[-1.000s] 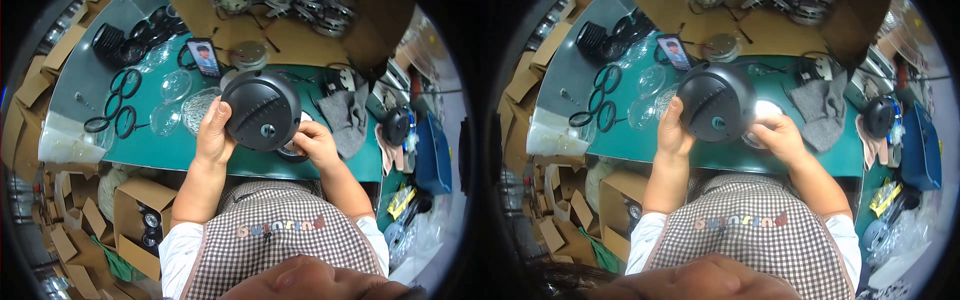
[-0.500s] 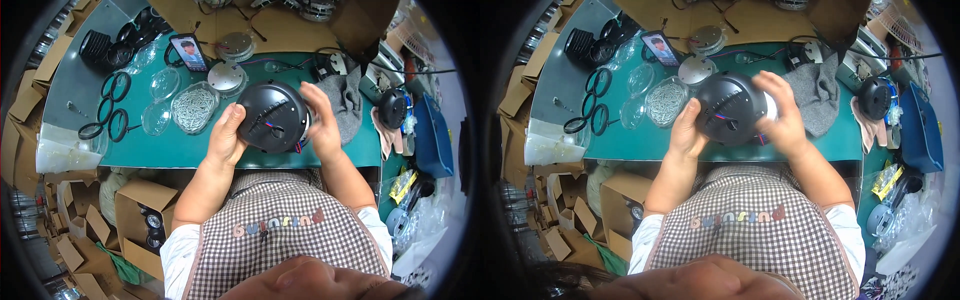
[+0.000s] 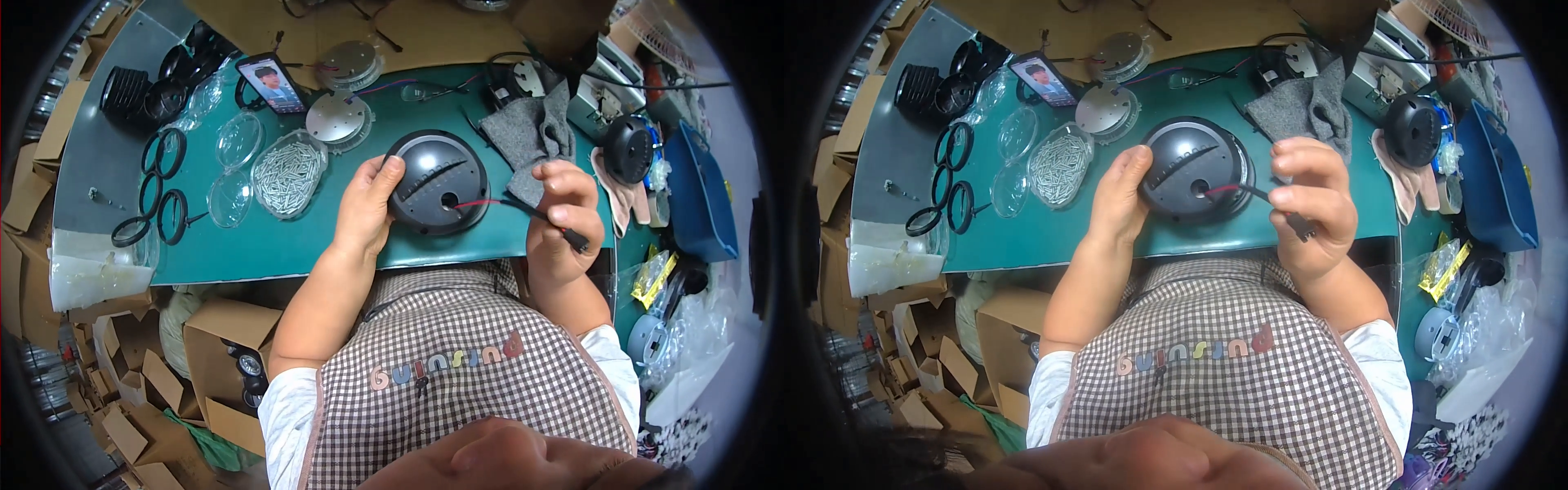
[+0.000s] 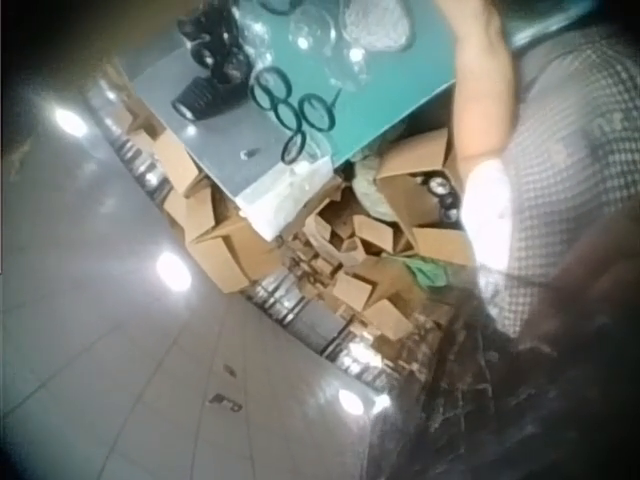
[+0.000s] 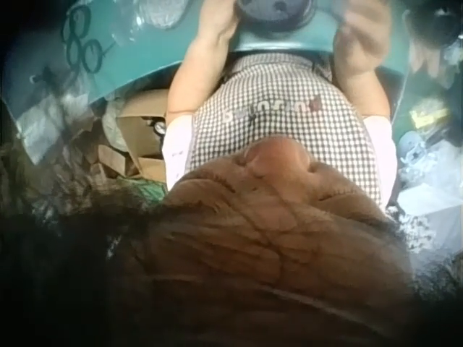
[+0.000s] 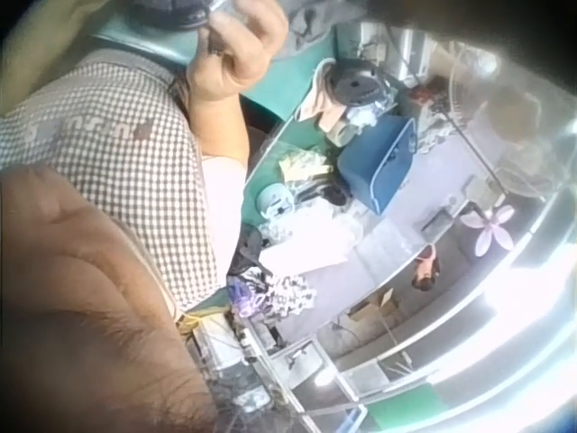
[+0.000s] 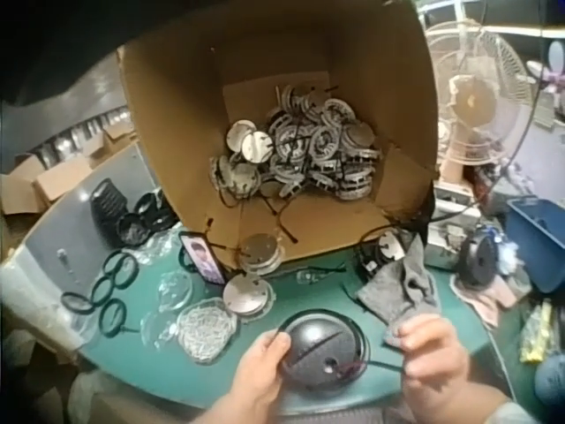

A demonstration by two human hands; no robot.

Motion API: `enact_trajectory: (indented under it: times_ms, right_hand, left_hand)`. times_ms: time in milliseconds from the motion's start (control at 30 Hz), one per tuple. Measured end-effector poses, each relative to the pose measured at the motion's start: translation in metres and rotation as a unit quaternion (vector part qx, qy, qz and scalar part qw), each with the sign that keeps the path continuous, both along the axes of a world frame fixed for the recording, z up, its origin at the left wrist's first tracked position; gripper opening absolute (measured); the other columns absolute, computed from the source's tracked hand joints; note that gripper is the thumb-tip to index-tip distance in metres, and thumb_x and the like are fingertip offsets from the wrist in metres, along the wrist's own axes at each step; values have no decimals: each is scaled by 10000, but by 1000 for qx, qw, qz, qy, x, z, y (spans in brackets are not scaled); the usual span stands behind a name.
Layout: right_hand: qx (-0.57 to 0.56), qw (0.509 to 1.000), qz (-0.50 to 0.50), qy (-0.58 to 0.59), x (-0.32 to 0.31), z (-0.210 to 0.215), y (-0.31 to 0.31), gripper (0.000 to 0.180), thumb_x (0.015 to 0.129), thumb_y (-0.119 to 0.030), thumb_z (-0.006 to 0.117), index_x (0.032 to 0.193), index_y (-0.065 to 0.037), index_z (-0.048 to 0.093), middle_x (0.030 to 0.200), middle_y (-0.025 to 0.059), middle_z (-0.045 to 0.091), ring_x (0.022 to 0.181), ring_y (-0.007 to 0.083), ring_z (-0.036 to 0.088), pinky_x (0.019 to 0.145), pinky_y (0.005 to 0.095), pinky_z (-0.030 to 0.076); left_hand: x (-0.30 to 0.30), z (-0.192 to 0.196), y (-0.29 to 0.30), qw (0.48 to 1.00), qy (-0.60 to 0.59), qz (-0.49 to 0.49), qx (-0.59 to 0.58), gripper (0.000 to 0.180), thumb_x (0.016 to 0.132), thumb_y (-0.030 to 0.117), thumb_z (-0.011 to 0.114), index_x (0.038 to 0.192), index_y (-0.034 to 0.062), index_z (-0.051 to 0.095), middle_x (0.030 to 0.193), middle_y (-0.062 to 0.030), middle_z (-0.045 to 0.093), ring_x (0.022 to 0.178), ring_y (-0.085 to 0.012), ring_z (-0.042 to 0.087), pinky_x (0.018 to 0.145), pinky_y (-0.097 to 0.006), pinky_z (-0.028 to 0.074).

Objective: The person assembles a round light fixture by attaching an LED module, plastic housing, and lens with screws, using an electric screwdriver.

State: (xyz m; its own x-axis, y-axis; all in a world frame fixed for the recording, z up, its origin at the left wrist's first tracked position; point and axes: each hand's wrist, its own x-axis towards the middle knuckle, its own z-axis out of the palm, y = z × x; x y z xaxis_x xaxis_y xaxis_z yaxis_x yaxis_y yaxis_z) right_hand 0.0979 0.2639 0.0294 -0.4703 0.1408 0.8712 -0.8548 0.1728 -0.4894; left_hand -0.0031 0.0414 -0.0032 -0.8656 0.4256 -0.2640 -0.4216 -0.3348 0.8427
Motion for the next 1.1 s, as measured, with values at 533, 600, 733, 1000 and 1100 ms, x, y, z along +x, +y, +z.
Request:
enact_trajectory:
  times_ms: [533,600,733,1000,1100]
  right_hand:
    - [140,873,-98,-456,10,-83,7,753,956,-488,604,1475,23,416,1479,274,458,1430,391,386,1196,509,235]
    - [140,870,-99,-463,10,-79,7,774,942,-495,621,1479,22,410,1479,270,460,1425,391,392,1193,515,238]
    - [145,859,-102,-480,11,-81,6,775,918,-462,667,1471,23,424,1471,259,477,1406,394,417,1191,497,250]
    - [46,884,-91,-457,11,-74,0,726,845,-282,778,1435,27,487,1457,225,510,1388,335,454,1159,413,330]
    - [-20,933,-36,-357,11,-72,1,742,816,-251,803,1443,0,495,1546,189,414,1422,319,411,1158,400,335]
  left_hand:
    - [7,11,16,934,184,-69,-298,1050,748,324,842,1510,-86,249,1439,-285,447,1340,-347,477,1105,-395,411]
    - [0,6,19,899,259,-43,-351,960,748,389,832,1444,-97,384,1407,-288,460,1308,-365,496,1083,-404,434]
    - [-5,16,18,791,371,-26,-486,827,763,430,807,1344,-81,515,1337,-275,500,1239,-376,531,1045,-410,455]
    - [-20,-3,16,893,226,-27,-389,775,819,423,764,1330,-99,507,1294,-261,582,1170,-335,599,1035,-387,457]
    - [-14,-3,8,976,137,-25,-168,723,906,420,684,1390,-68,456,1303,-258,589,1192,-365,595,1042,-388,451]
